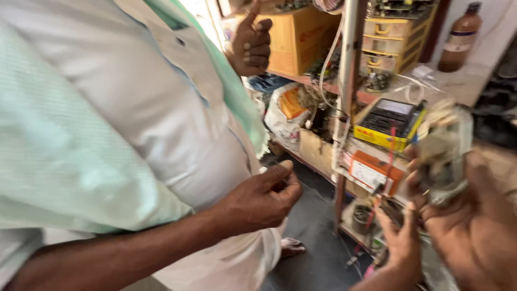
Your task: The person disassembles a small electronic component, likely a speaker, using a screwdriver. They manipulate the internal parts and wires, then reassemble the component and install it into a larger device, securing it with screws.
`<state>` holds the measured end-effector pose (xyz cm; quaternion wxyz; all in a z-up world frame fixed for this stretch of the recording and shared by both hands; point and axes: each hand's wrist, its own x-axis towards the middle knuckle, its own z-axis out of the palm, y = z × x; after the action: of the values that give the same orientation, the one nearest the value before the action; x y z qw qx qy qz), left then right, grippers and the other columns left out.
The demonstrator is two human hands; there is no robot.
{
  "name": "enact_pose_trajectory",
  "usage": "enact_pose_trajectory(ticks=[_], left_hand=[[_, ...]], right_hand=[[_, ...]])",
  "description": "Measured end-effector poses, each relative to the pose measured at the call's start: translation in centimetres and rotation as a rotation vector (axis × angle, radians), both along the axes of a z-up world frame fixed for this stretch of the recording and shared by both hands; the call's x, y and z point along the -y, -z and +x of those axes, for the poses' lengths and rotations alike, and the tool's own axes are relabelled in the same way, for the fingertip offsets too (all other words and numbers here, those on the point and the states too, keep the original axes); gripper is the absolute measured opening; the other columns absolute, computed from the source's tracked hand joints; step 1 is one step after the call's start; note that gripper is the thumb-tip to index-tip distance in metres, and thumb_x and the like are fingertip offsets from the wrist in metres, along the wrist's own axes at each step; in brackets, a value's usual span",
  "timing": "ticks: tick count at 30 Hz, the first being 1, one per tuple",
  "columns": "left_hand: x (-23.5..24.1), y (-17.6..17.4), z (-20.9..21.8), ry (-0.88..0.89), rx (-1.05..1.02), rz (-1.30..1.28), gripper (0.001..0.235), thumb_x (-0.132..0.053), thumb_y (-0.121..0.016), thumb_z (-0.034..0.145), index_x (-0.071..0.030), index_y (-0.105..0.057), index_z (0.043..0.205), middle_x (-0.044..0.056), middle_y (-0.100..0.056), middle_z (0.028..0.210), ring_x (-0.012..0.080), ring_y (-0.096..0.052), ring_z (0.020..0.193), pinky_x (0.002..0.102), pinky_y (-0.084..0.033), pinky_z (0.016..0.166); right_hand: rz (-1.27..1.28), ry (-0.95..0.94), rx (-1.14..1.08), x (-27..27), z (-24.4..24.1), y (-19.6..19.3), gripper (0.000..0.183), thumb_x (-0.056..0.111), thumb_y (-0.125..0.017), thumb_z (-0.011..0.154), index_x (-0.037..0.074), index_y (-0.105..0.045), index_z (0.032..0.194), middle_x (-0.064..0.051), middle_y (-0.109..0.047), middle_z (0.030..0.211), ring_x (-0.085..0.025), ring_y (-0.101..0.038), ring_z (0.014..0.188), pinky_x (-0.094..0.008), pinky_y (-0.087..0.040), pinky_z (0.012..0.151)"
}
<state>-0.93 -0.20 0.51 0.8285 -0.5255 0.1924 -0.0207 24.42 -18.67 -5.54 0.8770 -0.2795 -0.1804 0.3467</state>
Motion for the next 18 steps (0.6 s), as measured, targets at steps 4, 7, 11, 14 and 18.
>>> enact_pose_trajectory(ticks=[4,7,11,14,18], left_hand=[[0.0,0.5,1.0,-0.030,-0.070,0.049,0.018,-0.013,-0.077,0.091,-0.002,-0.068,0.081,-0.001,-0.059,0.061,0.0070,-0.054,0.056,0.023,-0.045,0.049],[0.0,0.2,0.3,-0.034,-0.050,0.049,0.018,-0.012,-0.078,0.092,-0.002,-0.068,0.080,-0.002,-0.057,0.062,0.0071,-0.051,0.056,0.023,-0.043,0.049],[-0.4,0.7,0.3,-0.009,-0.021,0.045,0.018,-0.012,-0.079,0.092,-0.003,-0.069,0.080,-0.003,-0.054,0.060,0.0055,-0.047,0.053,0.021,-0.040,0.046],[-0.2,0.9,0.7,-0.005,-0.022,0.060,0.017,-0.013,-0.078,0.093,-0.003,-0.069,0.082,-0.002,-0.056,0.060,0.0064,-0.049,0.054,0.022,-0.041,0.048],[0.0,0.5,0.2,-0.047,-0.034,0.032,0.017,-0.015,-0.075,0.093,-0.002,-0.069,0.084,0.000,-0.060,0.062,0.0077,-0.053,0.055,0.023,-0.044,0.049]], right_hand=[[0.035,0.095,0.083,2.6,2.1,0.0,0.047,0.028,-0.057,0.112,-0.002,-0.054,0.148,-0.022,-0.065,0.136,-0.027,-0.065,0.118,-0.038,-0.053,0.104],[-0.115,0.005,0.071,1.7,1.7,1.8,0.046,0.028,-0.056,0.108,-0.001,-0.056,0.144,-0.021,-0.067,0.132,-0.028,-0.068,0.114,-0.040,-0.055,0.096],[-0.791,0.295,0.589,1.2,-3.2,5.2,0.047,0.016,-0.072,0.098,-0.001,-0.055,0.139,-0.036,-0.072,0.104,-0.044,-0.071,0.094,-0.050,-0.054,0.079],[-0.581,0.598,0.927,0.7,-8.6,5.3,0.072,0.010,-0.082,0.074,-0.002,-0.045,0.134,-0.020,-0.072,0.122,-0.028,-0.070,0.113,-0.038,-0.055,0.091],[-0.178,0.910,1.524,-0.3,-8.5,3.0,0.071,0.003,-0.085,0.073,0.003,-0.040,0.128,-0.027,-0.066,0.126,-0.037,-0.068,0.119,-0.040,-0.059,0.099]])
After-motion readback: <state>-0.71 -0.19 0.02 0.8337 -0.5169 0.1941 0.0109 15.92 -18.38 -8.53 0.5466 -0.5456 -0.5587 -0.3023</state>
